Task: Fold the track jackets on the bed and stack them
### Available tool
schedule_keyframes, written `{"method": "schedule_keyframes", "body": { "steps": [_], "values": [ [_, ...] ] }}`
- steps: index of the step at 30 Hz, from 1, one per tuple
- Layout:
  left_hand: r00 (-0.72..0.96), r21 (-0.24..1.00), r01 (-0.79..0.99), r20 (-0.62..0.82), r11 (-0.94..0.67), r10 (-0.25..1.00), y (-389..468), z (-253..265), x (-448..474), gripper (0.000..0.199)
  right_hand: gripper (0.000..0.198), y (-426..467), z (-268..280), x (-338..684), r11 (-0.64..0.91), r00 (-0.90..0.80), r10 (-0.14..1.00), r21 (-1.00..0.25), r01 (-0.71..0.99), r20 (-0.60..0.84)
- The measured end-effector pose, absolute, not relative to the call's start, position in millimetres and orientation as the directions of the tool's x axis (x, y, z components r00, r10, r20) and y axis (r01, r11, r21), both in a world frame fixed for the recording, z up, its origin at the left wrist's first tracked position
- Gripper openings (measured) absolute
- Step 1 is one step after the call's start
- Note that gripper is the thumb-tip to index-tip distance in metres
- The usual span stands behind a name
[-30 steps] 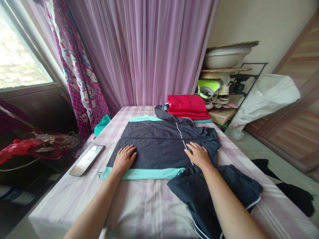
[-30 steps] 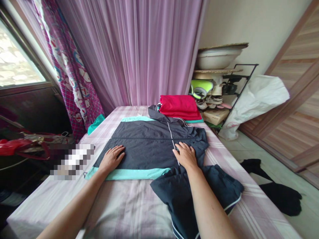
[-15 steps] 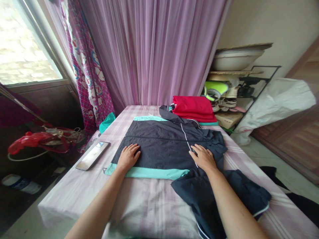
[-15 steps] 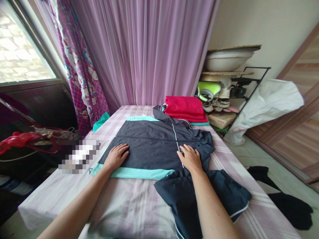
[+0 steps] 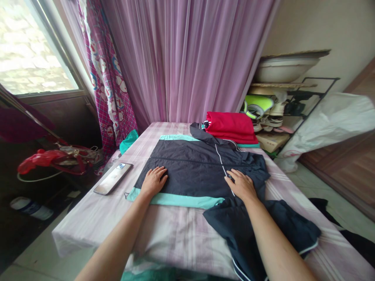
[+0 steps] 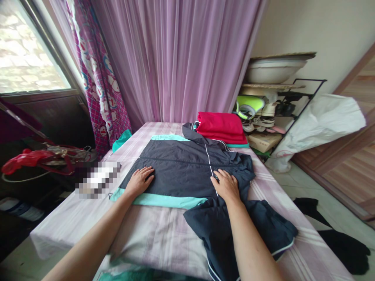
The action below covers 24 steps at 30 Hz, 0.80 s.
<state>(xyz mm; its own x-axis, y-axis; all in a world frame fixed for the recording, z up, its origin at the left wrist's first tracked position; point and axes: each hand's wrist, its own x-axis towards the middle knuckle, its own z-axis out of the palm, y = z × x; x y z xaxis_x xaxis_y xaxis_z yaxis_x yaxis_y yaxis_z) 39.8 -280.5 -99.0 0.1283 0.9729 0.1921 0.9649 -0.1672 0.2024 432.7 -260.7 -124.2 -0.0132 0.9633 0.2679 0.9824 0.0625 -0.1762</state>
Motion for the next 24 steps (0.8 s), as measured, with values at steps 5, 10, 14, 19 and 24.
{"method": "schedule_keyframes", "body": {
  "steps": [5, 10, 14, 19, 24],
  "values": [
    [0.128, 0.218, 0.962, 0.183, -0.167, 0.975, -280.3, -99.2, 39.5, 0.045, 0.040, -261.4, -122.9, 431.9, 0.051, -0.001, 0.961, -0.175, 0.983, 0.276],
    [0.125, 0.227, 0.960, 0.185, -0.166, 0.975, -280.1, -99.6, 39.4, 0.045, 0.041, -260.7, -124.5, 433.5, 0.069, -0.020, 0.959, -0.168, 0.983, 0.282],
    [0.129, 0.226, 0.959, 0.184, -0.169, 0.975, -280.1, -99.4, 39.8, 0.045, 0.039, -259.4, -126.9, 435.1, 0.074, -0.020, 0.954, -0.169, 0.983, 0.300],
    [0.120, 0.231, 0.959, 0.194, -0.164, 0.974, -281.5, -98.5, 41.1, 0.043, 0.039, -258.5, -128.1, 436.5, 0.081, -0.024, 0.952, -0.174, 0.981, 0.305],
    [0.073, 0.227, 0.967, 0.176, -0.113, 0.982, -283.6, -96.9, 43.8, 0.040, 0.038, -258.2, -128.7, 437.0, 0.083, -0.025, 0.949, -0.173, 0.981, 0.315]
  ]
}}
